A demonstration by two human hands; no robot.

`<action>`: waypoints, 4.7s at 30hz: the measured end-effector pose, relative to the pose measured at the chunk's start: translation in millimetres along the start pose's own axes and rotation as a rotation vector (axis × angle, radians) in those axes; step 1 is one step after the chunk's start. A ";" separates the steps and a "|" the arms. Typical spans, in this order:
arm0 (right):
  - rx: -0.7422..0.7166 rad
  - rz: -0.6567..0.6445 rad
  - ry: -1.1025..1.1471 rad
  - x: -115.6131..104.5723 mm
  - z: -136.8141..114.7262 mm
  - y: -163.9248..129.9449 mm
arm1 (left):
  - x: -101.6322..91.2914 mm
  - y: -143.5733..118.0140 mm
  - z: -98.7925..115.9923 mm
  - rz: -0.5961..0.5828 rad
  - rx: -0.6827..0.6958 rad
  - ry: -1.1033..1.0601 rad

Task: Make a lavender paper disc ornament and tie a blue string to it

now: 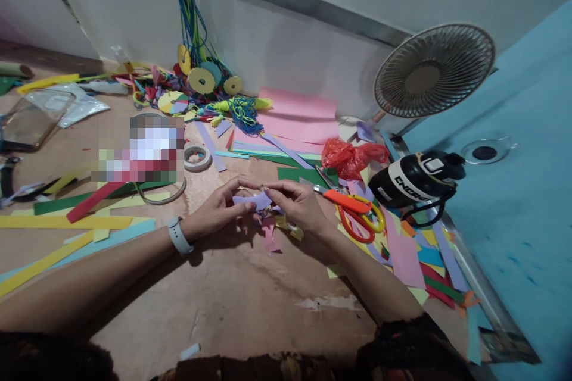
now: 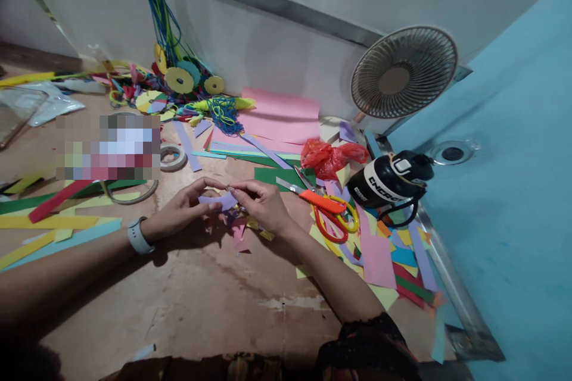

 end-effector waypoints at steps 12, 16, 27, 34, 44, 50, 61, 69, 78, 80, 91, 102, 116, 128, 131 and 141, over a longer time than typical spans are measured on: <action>-0.014 -0.010 -0.027 5.9 -5.1 -4.3 | -4.4 0.6 2.7 0.074 -0.011 0.147; 0.010 -0.024 0.025 4.3 0.5 -2.7 | -3.8 0.4 3.7 0.076 0.009 0.130; -0.109 -0.027 -0.156 3.8 -10.4 -3.1 | -7.2 3.9 -5.4 0.052 -0.050 0.156; -0.088 -0.031 -0.158 3.8 -10.2 -2.8 | -7.3 4.7 -0.2 0.091 -0.010 0.004; 0.018 -0.361 -0.690 -14.6 -3.6 3.1 | -34.3 9.6 4.0 0.319 0.052 -0.219; 0.088 -0.485 -0.920 -7.7 4.9 -5.2 | -30.7 9.4 0.9 0.264 0.018 -0.190; 0.078 -0.246 -0.436 -24.9 -8.4 7.3 | -20.1 7.0 -1.8 0.179 -0.001 -0.099; 0.381 -0.104 0.259 -23.8 1.3 7.9 | -12.9 4.2 1.0 0.183 -0.014 -0.022; 0.287 -0.216 0.380 -14.6 -1.7 4.5 | -13.0 3.1 8.5 0.185 0.092 0.151; 0.261 -0.187 0.358 -16.0 -2.4 6.1 | -12.5 3.0 8.9 0.178 0.095 0.163; 0.243 -0.167 0.371 -15.5 -8.6 5.9 | -11.3 2.4 11.3 0.161 0.140 0.245; 0.202 -0.198 0.329 -9.5 -7.6 3.7 | -11.9 2.7 15.0 0.165 0.166 0.287; 0.257 -0.035 0.280 -15.3 -7.1 4.8 | -9.9 2.5 12.5 0.172 0.107 0.241; 0.238 -0.110 0.330 -13.4 -8.4 4.3 | -12.9 3.7 11.6 0.174 0.107 0.299; 0.205 -0.131 0.350 -11.5 -7.6 3.9 | -12.7 3.9 12.4 0.172 0.110 0.303; 0.268 -0.137 0.350 -9.9 -10.5 2.2 | -13.8 3.7 10.7 0.159 0.111 0.381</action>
Point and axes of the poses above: each hand's wrist, its own y-axis towards the middle knuckle, its own x-axis out of the palm, z = x × y, the point moved 7 cm from there along y, towards the middle knuckle
